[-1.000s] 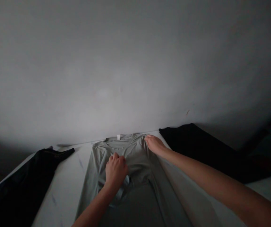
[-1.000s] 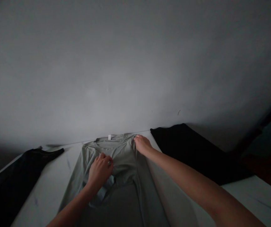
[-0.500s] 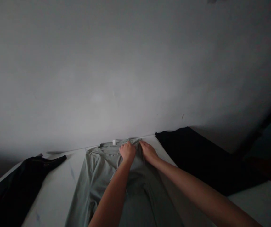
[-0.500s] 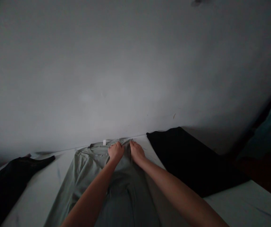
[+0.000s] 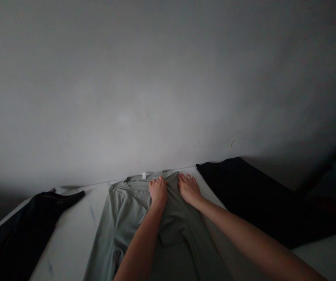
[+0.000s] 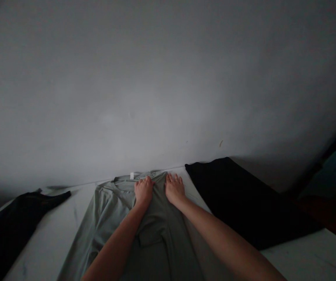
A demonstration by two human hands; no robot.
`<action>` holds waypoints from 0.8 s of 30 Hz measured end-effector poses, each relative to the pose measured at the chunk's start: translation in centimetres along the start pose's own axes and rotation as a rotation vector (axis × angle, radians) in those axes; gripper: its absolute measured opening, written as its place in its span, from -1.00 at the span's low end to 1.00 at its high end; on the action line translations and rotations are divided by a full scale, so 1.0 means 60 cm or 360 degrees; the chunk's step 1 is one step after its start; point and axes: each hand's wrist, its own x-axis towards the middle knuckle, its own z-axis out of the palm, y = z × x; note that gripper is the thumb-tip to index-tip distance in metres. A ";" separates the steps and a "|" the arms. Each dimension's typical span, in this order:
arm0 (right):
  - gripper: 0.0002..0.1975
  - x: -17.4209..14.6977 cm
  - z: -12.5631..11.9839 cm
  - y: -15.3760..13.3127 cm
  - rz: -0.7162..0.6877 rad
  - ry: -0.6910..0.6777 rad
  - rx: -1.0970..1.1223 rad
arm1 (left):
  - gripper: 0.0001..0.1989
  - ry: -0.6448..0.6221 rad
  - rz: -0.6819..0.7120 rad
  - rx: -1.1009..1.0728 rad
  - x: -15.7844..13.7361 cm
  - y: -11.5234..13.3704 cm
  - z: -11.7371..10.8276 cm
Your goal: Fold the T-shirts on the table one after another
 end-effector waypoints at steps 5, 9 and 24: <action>-0.49 0.006 0.009 -0.015 -0.0143 0.0023 0.0052 | -0.74 0.0015 0.0021 -0.0001 -0.002 0.001 0.002; -0.50 0.021 0.023 -0.010 -0.0134 0.0065 0.0085 | -0.75 0.0037 0.0020 -0.0007 -0.003 0.001 0.003; -0.79 0.134 -0.057 0.041 -0.0591 0.0001 -0.0157 | -0.72 0.0116 0.0047 -0.0031 -0.004 -0.002 0.015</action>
